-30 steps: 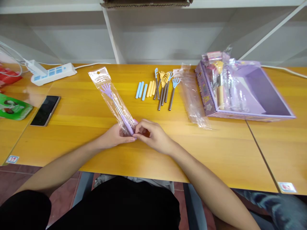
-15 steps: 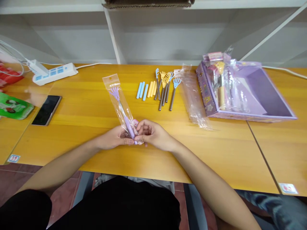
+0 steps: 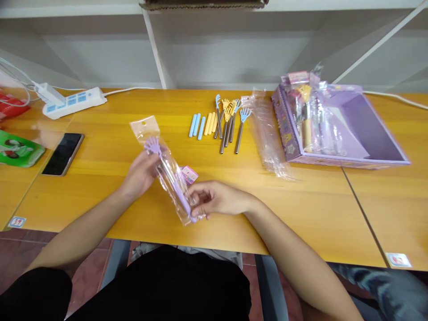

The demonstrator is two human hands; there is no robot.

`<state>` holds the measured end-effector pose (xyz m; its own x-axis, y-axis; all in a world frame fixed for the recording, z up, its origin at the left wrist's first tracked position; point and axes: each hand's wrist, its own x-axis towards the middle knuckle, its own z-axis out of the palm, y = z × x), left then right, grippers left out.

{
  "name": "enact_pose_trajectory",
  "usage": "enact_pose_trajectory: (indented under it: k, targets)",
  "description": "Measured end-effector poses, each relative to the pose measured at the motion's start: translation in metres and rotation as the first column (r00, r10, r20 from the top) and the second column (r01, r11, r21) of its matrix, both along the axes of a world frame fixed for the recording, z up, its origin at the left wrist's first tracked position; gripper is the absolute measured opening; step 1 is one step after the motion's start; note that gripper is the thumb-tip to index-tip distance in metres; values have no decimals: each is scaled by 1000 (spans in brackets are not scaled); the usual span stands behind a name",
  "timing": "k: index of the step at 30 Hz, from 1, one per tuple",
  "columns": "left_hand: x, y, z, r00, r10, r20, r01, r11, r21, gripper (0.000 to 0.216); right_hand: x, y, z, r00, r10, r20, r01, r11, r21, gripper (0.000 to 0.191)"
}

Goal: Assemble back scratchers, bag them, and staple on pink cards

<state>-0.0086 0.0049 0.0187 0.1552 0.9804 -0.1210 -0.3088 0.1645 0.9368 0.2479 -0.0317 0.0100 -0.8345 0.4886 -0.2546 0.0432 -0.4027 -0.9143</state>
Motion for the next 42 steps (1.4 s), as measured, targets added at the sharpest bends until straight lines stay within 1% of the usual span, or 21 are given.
enact_pose_trajectory:
  k: [2, 3, 7, 8, 9, 10, 11, 12, 13, 14, 15, 16, 17, 20, 23, 27, 30, 36, 39, 41, 42]
  targets:
    - [-4, 9, 2, 984, 174, 26, -175, 985, 5, 34, -4, -6, 5, 993, 115, 41, -115, 993, 3, 31]
    - [-4, 11, 2, 977, 210, 25, -211, 978, 9, 30, -7, -9, 6, 988, 145, 55, -146, 989, 15, 31]
    - [0, 8, 0, 987, 153, -49, -154, 988, -21, 22, -9, -10, 6, 965, 234, 122, -244, 966, 79, 31]
    - [2, 5, -2, 988, 130, -78, -132, 991, -28, 21, -8, -8, 5, 964, 217, 154, -234, 966, 107, 31]
    - [4, 2, -4, 988, 107, -111, -110, 994, -27, 19, -6, -5, 3, 969, 149, 196, -183, 969, 168, 32]
    - [6, -2, -6, 986, 82, -142, -85, 996, -15, 18, -4, -1, 1, 970, 22, 242, -91, 957, 277, 32]
    - [8, -5, -9, 984, 45, -170, -45, 999, 4, 17, -2, 3, -2, 948, -148, 281, 14, 904, 426, 32]
    - [10, -9, -11, 981, -4, -194, 9, 1000, 25, 17, 0, 7, -5, 896, -326, 301, 93, 801, 591, 30]
    - [12, -13, -13, 975, -60, -214, 71, 997, 44, 18, 1, 10, -8, 824, -481, 300, 122, 667, 735, 27]
    - [14, -17, -14, 966, -119, -231, 136, 989, 57, 19, 1, 13, -11, 753, -590, 292, 102, 542, 834, 24]
    - [15, -20, -15, 951, -183, -249, 203, 977, 58, 21, 0, 14, -14, 699, -653, 293, 53, 456, 888, 22]
    - [17, -24, -16, 933, -243, -265, 264, 963, 46, 23, -1, 16, -17, 666, -679, 310, -2, 414, 910, 22]
    - [18, -28, -17, 914, -294, -280, 314, 949, 27, 25, -2, 16, -19, 650, -684, 331, -46, 399, 916, 23]
    - [20, -36, -20, 857, -418, -303, 429, 903, -33, 28, -5, 16, -25, 640, -684, 351, -80, 394, 916, 21]
    - [22, -39, -24, 818, -473, -328, 476, 876, -75, 28, -5, 16, -26, 660, -678, 325, -24, 413, 911, 13]
    - [22, -39, -25, 798, -511, -320, 502, 857, -116, 29, -1, 18, -24, 722, -638, 268, 131, 506, 853, 11]
    - [21, -37, -22, 797, -523, -303, 515, 850, -112, 35, 3, 19, -19, 747, -623, 233, 240, 579, 779, 23]
    - [16, -33, -18, 799, -459, -389, 481, 876, -44, 45, 7, 19, -15, 766, -614, 188, 429, 707, 563, 44]
    - [15, -33, -18, 805, -437, -402, 472, 882, -14, 48, 5, 20, -16, 755, -636, 157, 474, 696, 539, 47]
    - [14, -33, -18, 807, -432, -403, 471, 882, -3, 49, 4, 20, -15, 739, -661, 130, 496, 664, 560, 43]
    - [14, -33, -18, 808, -426, -407, 467, 884, 2, 51, 3, 19, -14, 722, -683, 109, 508, 630, 587, 39]
